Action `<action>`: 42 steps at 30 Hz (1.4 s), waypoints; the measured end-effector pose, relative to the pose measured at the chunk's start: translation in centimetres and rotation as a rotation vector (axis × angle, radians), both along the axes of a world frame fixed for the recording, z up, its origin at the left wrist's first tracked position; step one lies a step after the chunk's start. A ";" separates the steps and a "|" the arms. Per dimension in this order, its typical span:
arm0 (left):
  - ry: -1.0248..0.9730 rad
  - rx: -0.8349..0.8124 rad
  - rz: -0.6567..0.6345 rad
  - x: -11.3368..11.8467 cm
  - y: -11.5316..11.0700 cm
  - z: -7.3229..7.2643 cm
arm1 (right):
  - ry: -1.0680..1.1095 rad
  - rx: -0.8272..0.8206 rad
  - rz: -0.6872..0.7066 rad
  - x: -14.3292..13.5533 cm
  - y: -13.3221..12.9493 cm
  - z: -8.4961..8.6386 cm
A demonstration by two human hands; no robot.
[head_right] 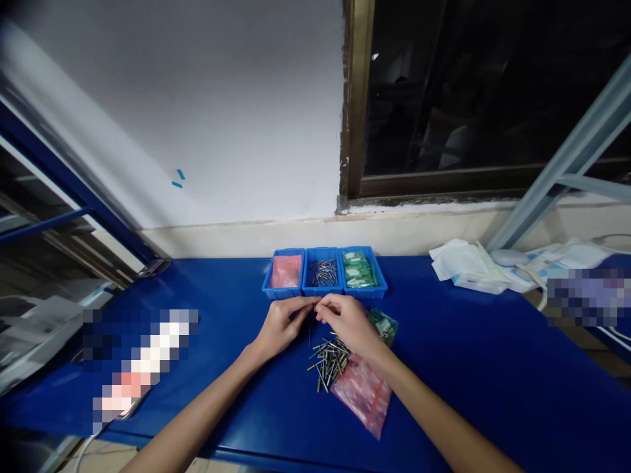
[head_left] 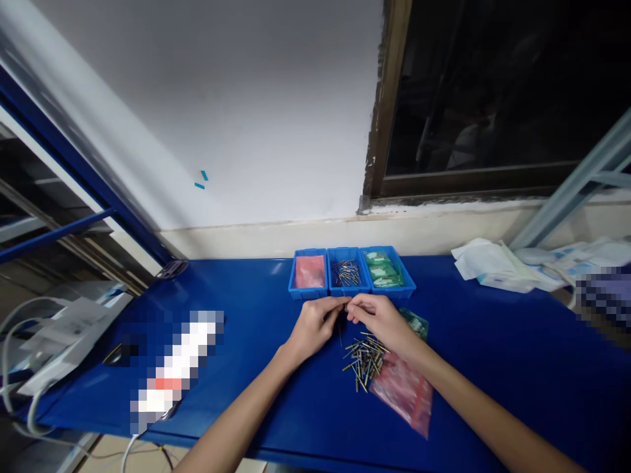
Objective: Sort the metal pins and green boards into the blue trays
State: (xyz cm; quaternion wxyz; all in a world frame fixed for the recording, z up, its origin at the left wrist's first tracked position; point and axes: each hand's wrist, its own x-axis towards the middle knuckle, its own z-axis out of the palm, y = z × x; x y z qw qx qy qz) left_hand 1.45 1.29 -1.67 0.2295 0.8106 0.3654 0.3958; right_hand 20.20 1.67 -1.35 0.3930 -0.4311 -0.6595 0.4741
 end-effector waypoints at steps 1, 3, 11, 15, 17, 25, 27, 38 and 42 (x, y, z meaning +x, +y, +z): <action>-0.005 0.002 0.007 -0.1 0.1 -0.1 | 0.005 -0.005 0.010 0.1 0.0 0.1; -0.015 0.017 0.035 -0.3 0.3 -0.2 | 0.016 0.000 0.031 0.2 0.0 0.3; -0.086 0.027 0.044 0.2 -0.1 0.6 | -0.134 0.236 -0.065 0.8 -0.5 1.3; -0.177 -0.048 0.038 0.4 -0.2 0.8 | -0.111 0.213 0.036 0.8 -0.6 1.5; -0.219 -0.078 0.045 0.4 -0.2 0.7 | -0.113 0.192 0.055 0.6 -0.6 1.5; -0.257 -0.053 0.135 0.6 -0.4 0.4 | -0.422 0.512 -0.106 0.7 1.2 3.0; -0.245 -0.039 0.175 0.3 -0.2 0.4 | -0.589 0.632 -0.157 1.1 2.5 3.7; -0.147 0.090 0.217 -0.4 -0.3 0.5 | -0.786 0.725 0.047 -0.3 -1.6 2.8; -0.190 0.008 0.206 0.0 -0.5 0.4 | -0.928 0.787 0.250 -0.7 -2.7 2.1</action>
